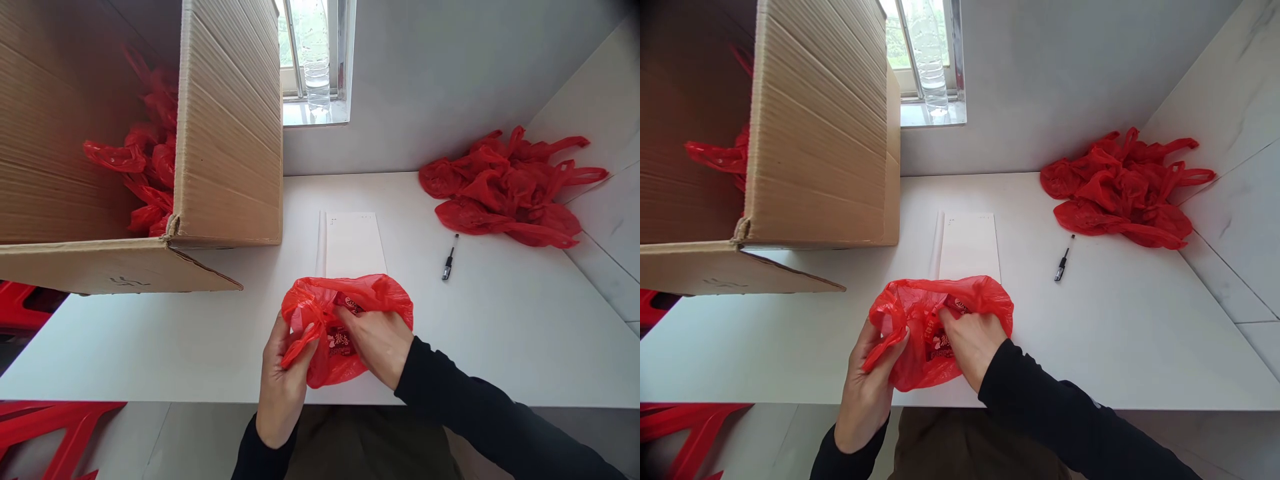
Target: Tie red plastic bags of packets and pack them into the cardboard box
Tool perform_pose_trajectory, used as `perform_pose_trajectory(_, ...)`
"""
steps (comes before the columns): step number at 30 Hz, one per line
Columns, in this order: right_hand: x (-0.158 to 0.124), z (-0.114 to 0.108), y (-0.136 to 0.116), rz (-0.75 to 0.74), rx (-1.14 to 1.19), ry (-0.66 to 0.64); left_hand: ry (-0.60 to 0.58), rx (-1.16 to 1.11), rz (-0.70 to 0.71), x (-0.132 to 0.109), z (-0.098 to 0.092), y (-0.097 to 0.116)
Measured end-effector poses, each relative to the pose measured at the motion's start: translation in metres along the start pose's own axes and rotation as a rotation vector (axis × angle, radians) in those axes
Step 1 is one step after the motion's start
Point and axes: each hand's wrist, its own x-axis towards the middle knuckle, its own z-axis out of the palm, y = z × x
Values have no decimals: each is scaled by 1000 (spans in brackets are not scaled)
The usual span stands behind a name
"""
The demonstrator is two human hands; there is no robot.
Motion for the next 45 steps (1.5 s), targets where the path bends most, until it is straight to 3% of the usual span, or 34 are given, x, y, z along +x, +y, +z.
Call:
perform_pose_trajectory(6,1,2,-1,27,-29,10,-13,-3,-13,-2,0,1)
perform_pose_trajectory(13,-10,8,-6,-180,-31,74,-17,40,19,2,-2,-3)
perform_pose_trajectory(19,-20,15,-6,-155,-65,40,-14,57,17,2,-6,-3)
perform_pose_trajectory(24,-25,11,0,-43,-4,109,-55,88,58,0,-2,0)
perform_pose_trajectory(26,-34,6,5,-7,49,180,-27,160,82,-1,-2,5)
perform_pose_trajectory(30,-58,-8,18,-85,272,594,78,322,177,-3,-2,17)
perform_pose_trajectory(32,-66,-12,24,-98,286,697,94,388,227,-6,-1,22)
perform_pose_trajectory(34,-66,-11,29,-81,199,606,57,429,253,-10,2,25)
perform_pose_trajectory(38,-52,4,31,-111,-80,115,-108,456,231,-18,8,24)
perform_pose_trajectory(40,-48,10,29,-135,-126,9,-64,503,250,-19,8,21)
perform_pose_trajectory(42,-53,8,27,-168,-42,111,114,565,341,-18,6,19)
perform_pose_trajectory(45,-67,-5,29,-184,197,517,297,608,478,-14,1,21)
